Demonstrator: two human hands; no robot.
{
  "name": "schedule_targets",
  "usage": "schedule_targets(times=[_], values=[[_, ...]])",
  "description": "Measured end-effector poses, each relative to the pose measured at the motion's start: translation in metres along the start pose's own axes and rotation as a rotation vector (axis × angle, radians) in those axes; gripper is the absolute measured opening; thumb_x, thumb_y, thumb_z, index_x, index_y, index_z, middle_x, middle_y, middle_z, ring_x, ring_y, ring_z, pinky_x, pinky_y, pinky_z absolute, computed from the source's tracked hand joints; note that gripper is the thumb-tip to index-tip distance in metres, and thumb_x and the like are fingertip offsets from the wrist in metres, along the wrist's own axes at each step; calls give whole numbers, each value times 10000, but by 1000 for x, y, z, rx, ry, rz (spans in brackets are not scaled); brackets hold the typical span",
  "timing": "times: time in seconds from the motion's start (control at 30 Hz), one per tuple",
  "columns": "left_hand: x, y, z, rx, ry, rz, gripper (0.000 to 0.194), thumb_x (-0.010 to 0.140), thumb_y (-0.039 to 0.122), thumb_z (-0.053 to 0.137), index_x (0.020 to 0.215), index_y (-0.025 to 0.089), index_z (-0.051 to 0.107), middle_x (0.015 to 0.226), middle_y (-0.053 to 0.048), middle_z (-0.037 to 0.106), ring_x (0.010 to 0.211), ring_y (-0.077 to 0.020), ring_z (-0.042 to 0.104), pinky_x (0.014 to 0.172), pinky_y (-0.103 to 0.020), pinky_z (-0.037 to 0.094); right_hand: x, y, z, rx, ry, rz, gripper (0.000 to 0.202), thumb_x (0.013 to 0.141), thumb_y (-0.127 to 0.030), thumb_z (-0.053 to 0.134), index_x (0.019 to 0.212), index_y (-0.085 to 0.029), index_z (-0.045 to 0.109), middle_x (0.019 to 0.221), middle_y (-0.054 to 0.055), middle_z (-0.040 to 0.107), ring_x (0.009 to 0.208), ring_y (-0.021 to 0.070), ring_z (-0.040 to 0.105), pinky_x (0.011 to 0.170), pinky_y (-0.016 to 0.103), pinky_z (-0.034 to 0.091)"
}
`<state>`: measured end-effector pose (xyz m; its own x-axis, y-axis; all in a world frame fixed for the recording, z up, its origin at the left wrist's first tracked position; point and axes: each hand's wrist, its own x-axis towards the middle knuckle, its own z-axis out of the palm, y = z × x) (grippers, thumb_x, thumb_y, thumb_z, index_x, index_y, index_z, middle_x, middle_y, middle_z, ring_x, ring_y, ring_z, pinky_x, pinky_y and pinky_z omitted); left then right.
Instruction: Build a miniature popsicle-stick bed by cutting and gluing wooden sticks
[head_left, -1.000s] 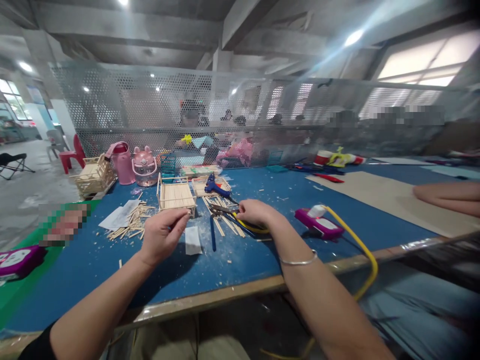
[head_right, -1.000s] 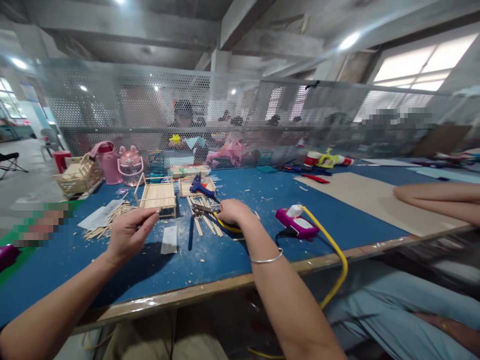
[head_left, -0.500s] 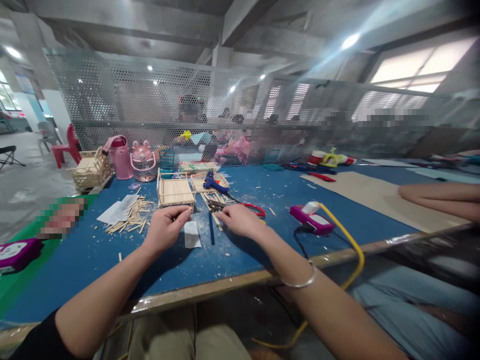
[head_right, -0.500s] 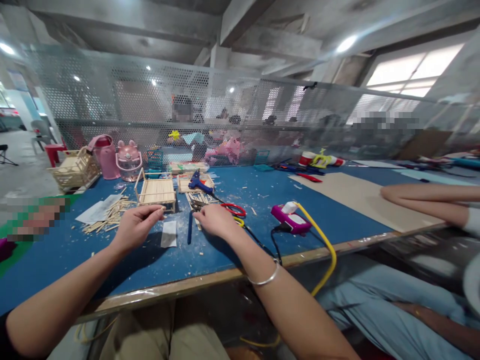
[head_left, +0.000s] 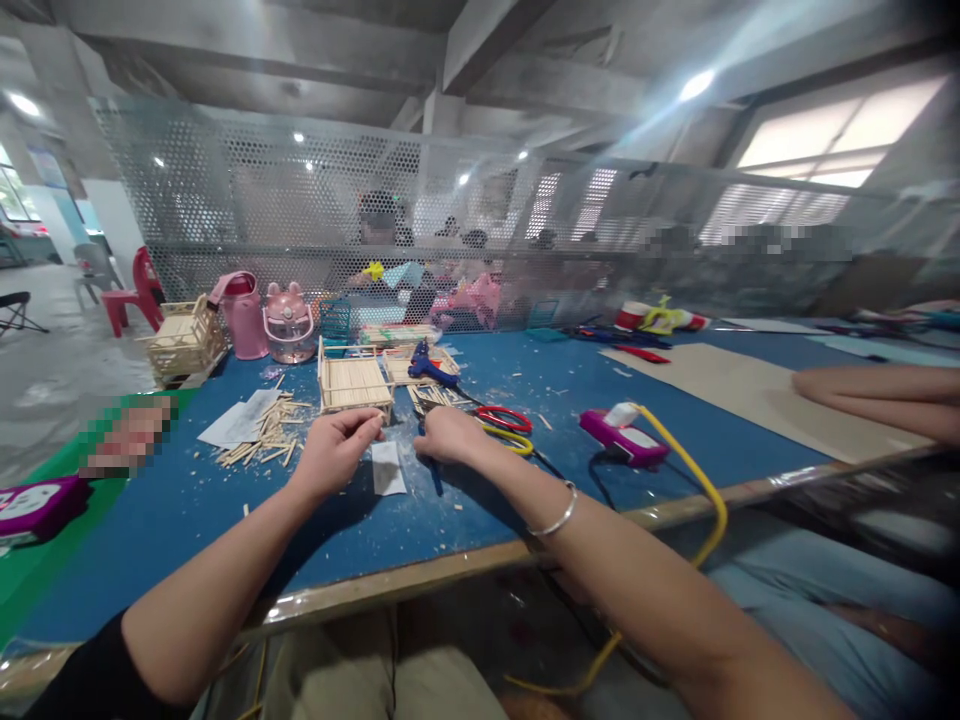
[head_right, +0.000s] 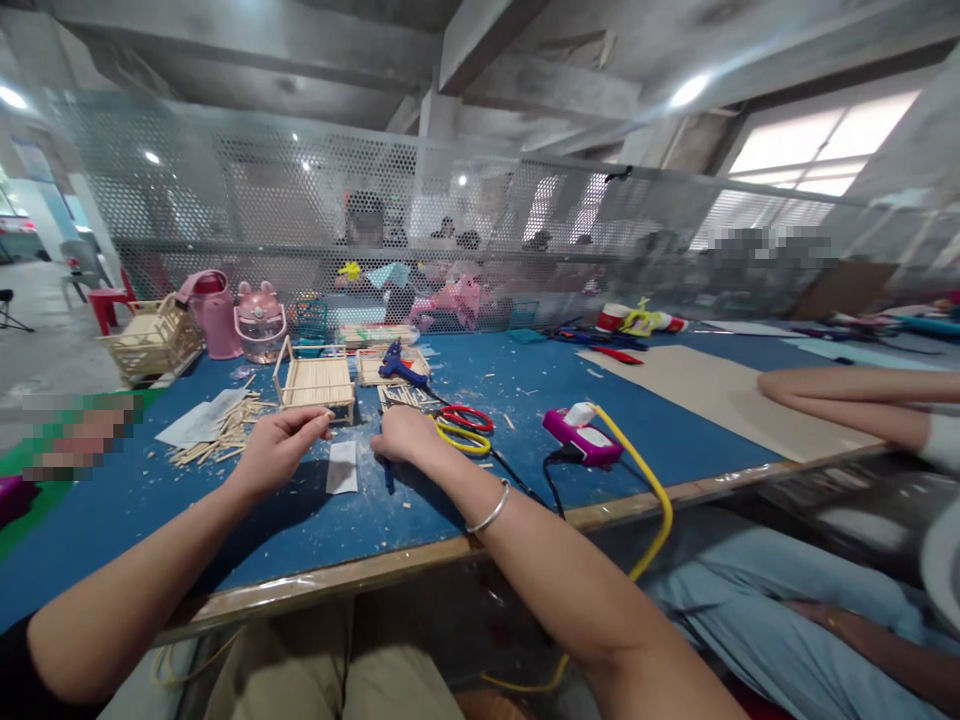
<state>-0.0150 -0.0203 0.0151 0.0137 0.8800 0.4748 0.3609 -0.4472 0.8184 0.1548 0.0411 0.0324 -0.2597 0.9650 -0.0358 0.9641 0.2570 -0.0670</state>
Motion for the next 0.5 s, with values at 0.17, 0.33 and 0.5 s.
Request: schedule_targets(times=[0.17,0.33,0.5], values=[[1,1,-2,5,-23,12,287,772,366,517,734,132,678,647,-28,673,644,-143,592,626,-230,463,-8,3,-32,51,-6,-90,198,682,-205,506,552,-138,639,532,80,603,518,148,533,454,244,308],[0,1,-4,30,-27,14,273,785,349,507,787,136,677,713,-53,686,702,-161,608,675,-269,466,-21,22,-71,336,43,-146,124,722,-195,528,620,-154,587,472,-1,512,404,73,387,398,228,221],[-2,11,0,-59,-212,45,214,779,300,531,684,176,676,1047,-106,657,1036,-207,556,726,-284,464,-38,29,-88,1006,-89,-274,178,734,-365,589,776,-197,548,423,-67,444,308,37,280,328,205,156]])
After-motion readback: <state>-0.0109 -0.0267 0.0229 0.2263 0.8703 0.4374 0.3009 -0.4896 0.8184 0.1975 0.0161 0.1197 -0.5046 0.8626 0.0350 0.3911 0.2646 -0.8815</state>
